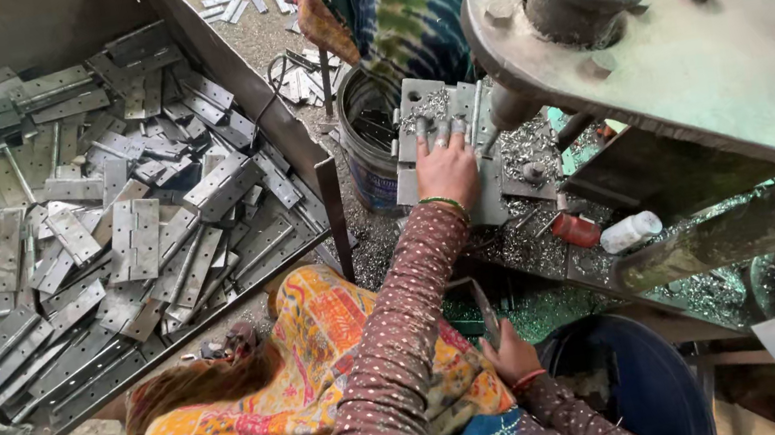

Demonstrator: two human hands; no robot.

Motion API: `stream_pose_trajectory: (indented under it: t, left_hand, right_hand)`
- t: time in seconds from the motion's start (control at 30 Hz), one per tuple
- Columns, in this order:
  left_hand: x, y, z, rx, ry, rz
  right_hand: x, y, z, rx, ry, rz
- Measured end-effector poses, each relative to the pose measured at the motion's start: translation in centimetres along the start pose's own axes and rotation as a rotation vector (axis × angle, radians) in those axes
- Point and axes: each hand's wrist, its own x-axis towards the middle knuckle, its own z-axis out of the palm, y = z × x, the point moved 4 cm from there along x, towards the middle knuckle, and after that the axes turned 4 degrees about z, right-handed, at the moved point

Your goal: The person sits on the floor and repeatedly picks up metal hinge pieces from a bin, places them into a press machine, and operates the lever to process them. The person handles the metal pieces one at a time and returns them to the bin after processing.

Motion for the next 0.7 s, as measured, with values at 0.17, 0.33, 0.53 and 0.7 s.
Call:
stream_pose_trajectory:
  t: [0.17, 0.33, 0.53, 0.7]
  left_hand:
    - [-3.1, 0.4, -1.6, 0.001, 0.077, 0.018]
    - [-13.0, 4.2, -5.5, 0.136, 0.184, 0.114]
    - [-15.3, 2.1, -5.4, -0.068, 0.504, 0.313]
    - [-13.2, 2.7, -6.1, -0.394, 0.556, 0.338]
  right_hand:
    - [0.2, -0.5, -3.0, -0.11, -0.089, 0.037]
    - [0.6, -4.9, -10.0, -0.184, -0.245, 0.068]
    - [-0.7, -8.5, -11.3, -0.199, -0.223, 0.052]
    - [-0.4, -8.4, -12.0, -0.18, -0.247, 0.063]
